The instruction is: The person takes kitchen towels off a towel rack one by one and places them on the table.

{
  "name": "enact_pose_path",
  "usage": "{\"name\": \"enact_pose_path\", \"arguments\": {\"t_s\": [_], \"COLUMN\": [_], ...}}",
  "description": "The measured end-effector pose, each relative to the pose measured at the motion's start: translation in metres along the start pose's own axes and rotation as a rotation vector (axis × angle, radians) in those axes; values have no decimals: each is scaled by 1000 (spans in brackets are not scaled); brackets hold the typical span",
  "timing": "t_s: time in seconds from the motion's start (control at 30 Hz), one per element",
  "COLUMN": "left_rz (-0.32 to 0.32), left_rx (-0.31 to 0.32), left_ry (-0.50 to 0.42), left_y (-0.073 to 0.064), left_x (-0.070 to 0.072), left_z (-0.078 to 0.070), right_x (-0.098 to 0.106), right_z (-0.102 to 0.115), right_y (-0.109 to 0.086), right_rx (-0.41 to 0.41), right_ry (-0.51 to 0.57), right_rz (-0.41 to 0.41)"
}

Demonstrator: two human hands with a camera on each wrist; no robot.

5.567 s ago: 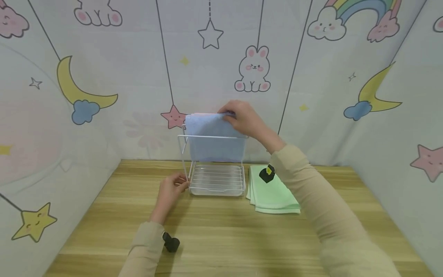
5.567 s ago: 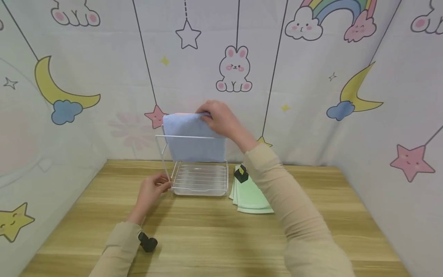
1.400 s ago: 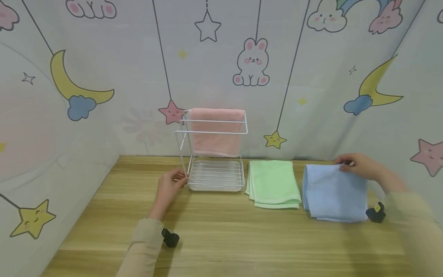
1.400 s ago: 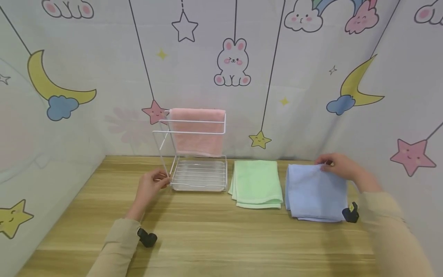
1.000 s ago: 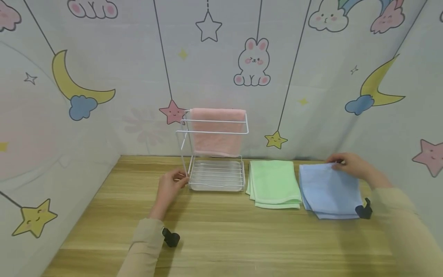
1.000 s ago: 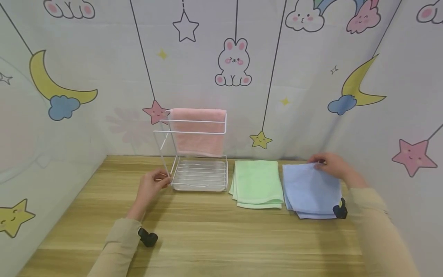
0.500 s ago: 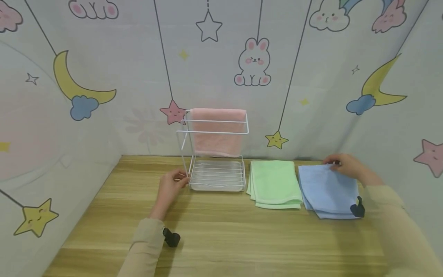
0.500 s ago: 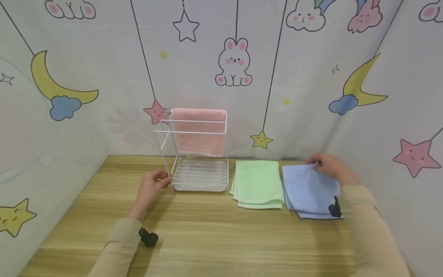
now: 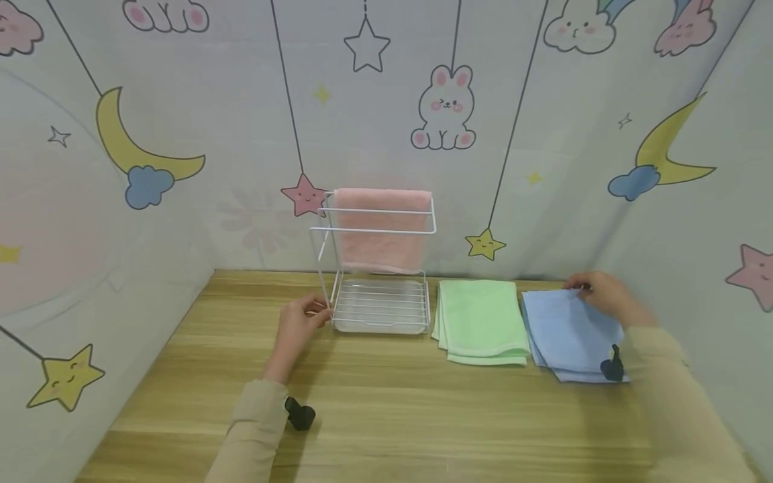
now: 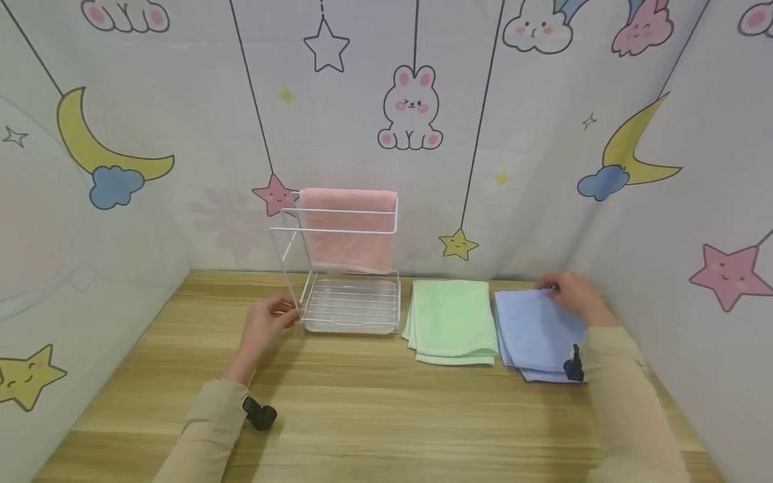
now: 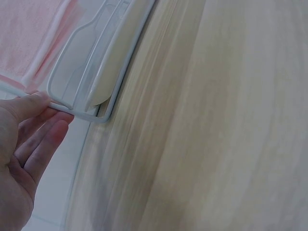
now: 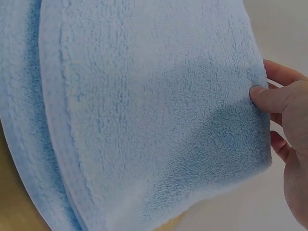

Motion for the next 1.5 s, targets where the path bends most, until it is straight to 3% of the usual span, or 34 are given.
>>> {"name": "enact_pose_path", "arguments": {"t_s": [0.27, 0.67, 0.97, 1.17, 1.37, 1.5], "left_rz": [-1, 10, 6, 3, -1, -3], "left_rx": [1, 10, 5, -1, -12, -9], "left_ry": [12, -4, -2, -2, 3, 1], "left_y": [1, 0, 1, -1, -1, -1], "left_x": [-1, 0, 1, 1, 1, 1], "left_z": [1, -1, 0, 1, 0, -2], "right_x": [-10, -31, -45, -48, -53, -55], "right_z": [-11, -25, -21, -17, -19, -19], "right_y": [-2, -10, -14, -17, -16, -14], "right_rx": [-45, -125, -247, -241, -219, -258], "right_ry": [-5, 172, 228, 248, 225, 213], "right_rz": [-47, -155, -176, -209, -157, -121]}}
Point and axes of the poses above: each hand's wrist, its own y-axis towards the middle knuckle, its own x-axis out of the back of the hand, z = x × y, the point moved 5 cm from there along y, towards the middle knuckle, and after that the axes turned 10 degrees about -z, right-handed, at the moved point
